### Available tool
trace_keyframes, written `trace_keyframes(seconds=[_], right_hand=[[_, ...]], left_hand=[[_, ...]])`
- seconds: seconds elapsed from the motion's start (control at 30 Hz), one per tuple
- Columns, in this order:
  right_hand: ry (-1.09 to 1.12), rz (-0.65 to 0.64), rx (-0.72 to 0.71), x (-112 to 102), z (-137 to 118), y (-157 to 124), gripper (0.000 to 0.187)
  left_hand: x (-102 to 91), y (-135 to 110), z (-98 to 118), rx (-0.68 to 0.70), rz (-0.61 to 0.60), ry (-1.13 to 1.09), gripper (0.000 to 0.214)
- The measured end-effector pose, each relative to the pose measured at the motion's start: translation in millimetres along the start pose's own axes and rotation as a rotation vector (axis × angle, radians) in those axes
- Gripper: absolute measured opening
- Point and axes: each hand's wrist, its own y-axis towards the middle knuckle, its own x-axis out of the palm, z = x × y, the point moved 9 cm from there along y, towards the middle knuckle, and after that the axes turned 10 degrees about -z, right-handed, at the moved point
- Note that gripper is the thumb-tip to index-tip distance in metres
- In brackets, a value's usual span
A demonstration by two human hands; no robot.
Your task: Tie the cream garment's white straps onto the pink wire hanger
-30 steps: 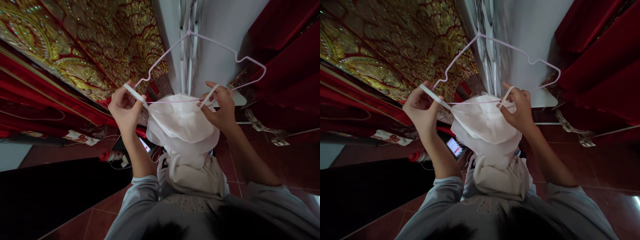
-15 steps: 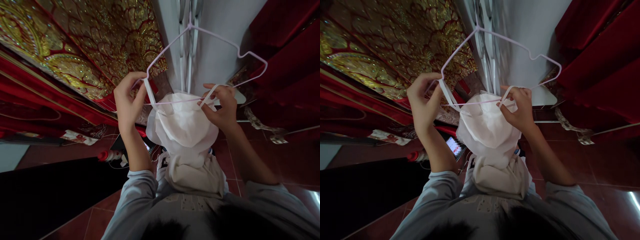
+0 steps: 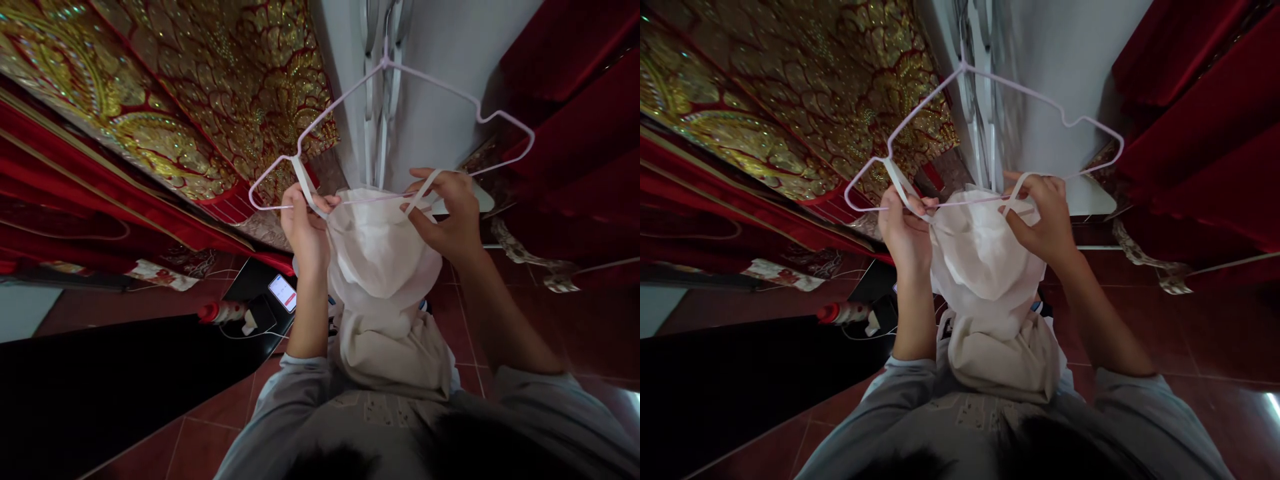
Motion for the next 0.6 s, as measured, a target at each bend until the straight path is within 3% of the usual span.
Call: trace_keyframes(seconds=[0.1, 0.17, 0.23, 0.27, 0.37, 0.5, 0.6], right_hand=[[0.092, 0.246, -0.023, -33, 19, -6, 0.041], [0.161, 0.533, -0.018, -66, 47, -19, 0.045], [0.228, 0.663, 0.01, -87, 76, -27, 0.042], [0.251, 0.625, 0.03, -90, 86, -23, 0.04], [0.286, 0.294, 0.101, -81, 93, 4, 0.042], [0.128, -0.008, 0.13, -65, 59, 40, 0.039], [-0.102, -0.094, 0.093, -54, 34, 57, 0.027]], left_hand=[[2.9, 3, 8, 0.047, -0.031, -0.003, 0.022], [3.2, 7, 12, 0.074, -0.083, -0.028, 0.021], [3.2, 9, 16, 0.12, -0.124, -0.058, 0.022], [2.5, 9, 17, 0.143, -0.126, -0.065, 0.023], [-0.9, 9, 14, 0.168, -0.091, -0.058, 0.027], [-2.8, 9, 9, 0.142, -0.079, -0.047, 0.026], [-2.8, 9, 10, 0.141, -0.086, -0.051, 0.026]])
